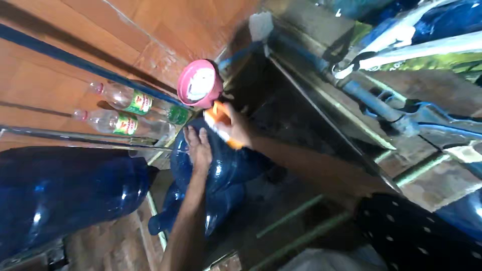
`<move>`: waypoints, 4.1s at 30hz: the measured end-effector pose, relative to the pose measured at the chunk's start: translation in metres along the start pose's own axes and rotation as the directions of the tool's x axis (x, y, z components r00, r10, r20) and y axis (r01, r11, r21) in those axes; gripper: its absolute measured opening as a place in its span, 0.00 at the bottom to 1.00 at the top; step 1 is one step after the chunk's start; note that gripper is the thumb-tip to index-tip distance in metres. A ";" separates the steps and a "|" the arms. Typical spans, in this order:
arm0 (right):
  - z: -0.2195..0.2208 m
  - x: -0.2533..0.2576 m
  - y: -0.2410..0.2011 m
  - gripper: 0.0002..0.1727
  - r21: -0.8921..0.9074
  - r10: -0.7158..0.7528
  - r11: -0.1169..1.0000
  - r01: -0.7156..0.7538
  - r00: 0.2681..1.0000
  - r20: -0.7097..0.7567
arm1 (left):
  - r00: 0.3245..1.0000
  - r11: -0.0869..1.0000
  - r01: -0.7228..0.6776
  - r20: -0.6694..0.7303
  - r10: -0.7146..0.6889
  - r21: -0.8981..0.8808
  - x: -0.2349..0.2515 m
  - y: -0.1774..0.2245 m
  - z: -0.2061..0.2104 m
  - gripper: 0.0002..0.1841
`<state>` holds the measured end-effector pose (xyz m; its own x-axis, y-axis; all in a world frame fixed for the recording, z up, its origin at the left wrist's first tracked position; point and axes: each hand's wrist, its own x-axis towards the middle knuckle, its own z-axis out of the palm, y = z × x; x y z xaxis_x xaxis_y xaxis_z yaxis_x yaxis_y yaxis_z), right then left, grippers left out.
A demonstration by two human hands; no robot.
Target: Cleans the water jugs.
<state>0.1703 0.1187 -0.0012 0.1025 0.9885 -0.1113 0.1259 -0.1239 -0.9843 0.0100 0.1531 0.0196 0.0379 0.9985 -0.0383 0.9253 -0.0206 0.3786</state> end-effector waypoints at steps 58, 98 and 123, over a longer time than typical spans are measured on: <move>0.029 -0.023 -0.063 0.38 -0.751 -0.164 0.615 0.241 0.970 0.177 | 0.707 0.719 -0.693 0.145 0.692 -0.048 -0.145 -0.035 -0.009 0.27; -0.030 0.033 -0.008 0.37 0.007 -0.022 1.000 0.021 0.965 0.261 | 0.990 0.981 -0.045 -0.121 0.068 0.189 0.007 0.022 0.013 0.32; -0.014 0.024 -0.083 0.33 -0.533 -0.060 0.830 0.165 0.976 0.209 | 0.933 0.950 -0.311 0.205 0.297 0.038 -0.099 0.055 0.021 0.48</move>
<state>0.1766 0.1518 0.0796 -0.1139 0.9904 -0.0781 0.6475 0.0144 -0.7619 0.0651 0.0521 0.0249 0.3876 0.9148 -0.1131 0.8813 -0.3319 0.3363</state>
